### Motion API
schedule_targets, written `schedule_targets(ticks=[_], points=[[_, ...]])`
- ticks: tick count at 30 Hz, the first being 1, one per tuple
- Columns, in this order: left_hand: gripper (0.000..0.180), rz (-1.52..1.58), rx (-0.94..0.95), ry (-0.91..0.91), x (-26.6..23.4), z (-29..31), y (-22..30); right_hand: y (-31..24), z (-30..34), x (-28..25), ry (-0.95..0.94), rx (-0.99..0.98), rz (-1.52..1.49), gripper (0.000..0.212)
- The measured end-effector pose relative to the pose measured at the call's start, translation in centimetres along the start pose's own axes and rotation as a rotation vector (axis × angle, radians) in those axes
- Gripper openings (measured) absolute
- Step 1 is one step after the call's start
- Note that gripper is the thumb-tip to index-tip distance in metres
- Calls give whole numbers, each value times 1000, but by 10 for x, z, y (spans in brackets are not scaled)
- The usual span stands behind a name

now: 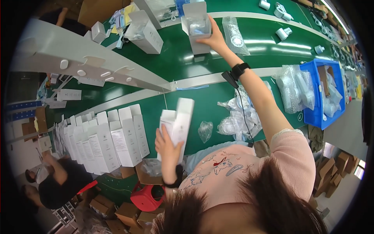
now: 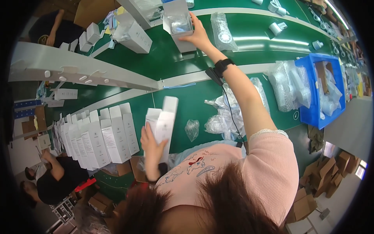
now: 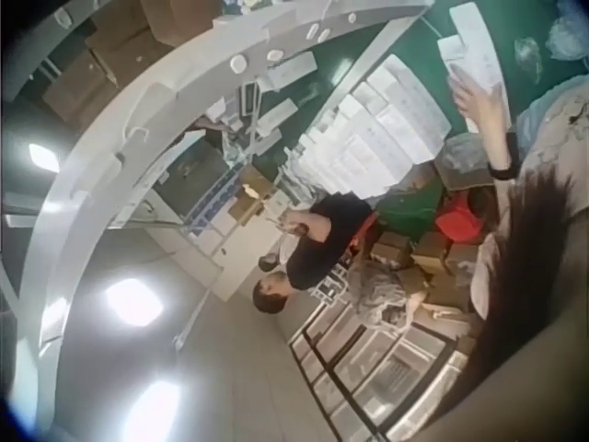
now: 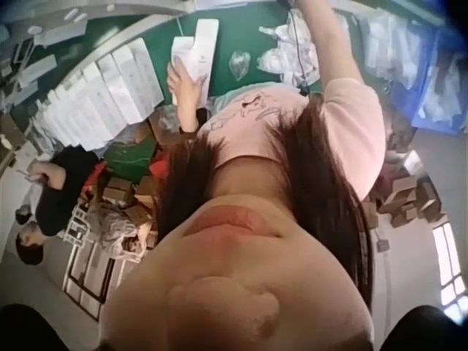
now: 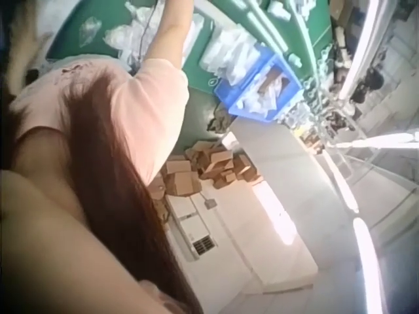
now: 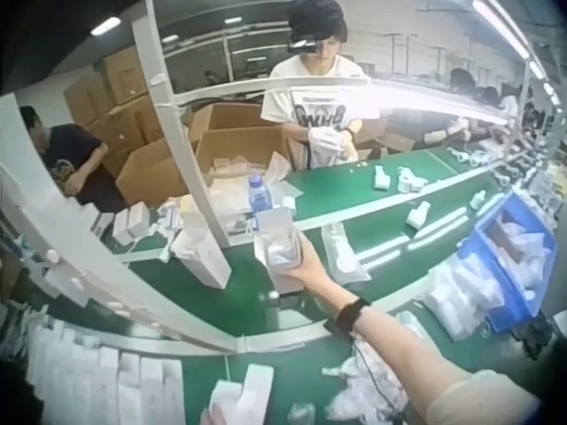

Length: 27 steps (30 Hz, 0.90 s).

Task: The person packages handheld fans by placing a bubble-wrapped fan and a charging cable into a white cardboard box. They then close the box and set it on the green table before repeating the process.

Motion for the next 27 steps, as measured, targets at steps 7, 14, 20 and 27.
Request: schedule_targets(ticks=[7,14,20,27], points=[[79,-33,-332,88,6,-55,-58,20,-9,-23,-90,-186,383,81],[51,616,-119,-197,49,-89,-80,148,-49,-114,-36,556,816,47],[56,773,-122,-175,37,-82,-52,168,-43,-45,-168,610,825,66],[66,927,367,173,-30,-94,41,91,-12,-52,91,412,-14,64]])
Point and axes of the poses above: each hand's wrist, its own z-axis away from the middle knuckle, its own x-axis out of the palm, y = z × x, the point moved 9 cm from there along -z, towards the middle knuckle, and after that the axes turned 2 degrees about -z, right-handed, at the moved point
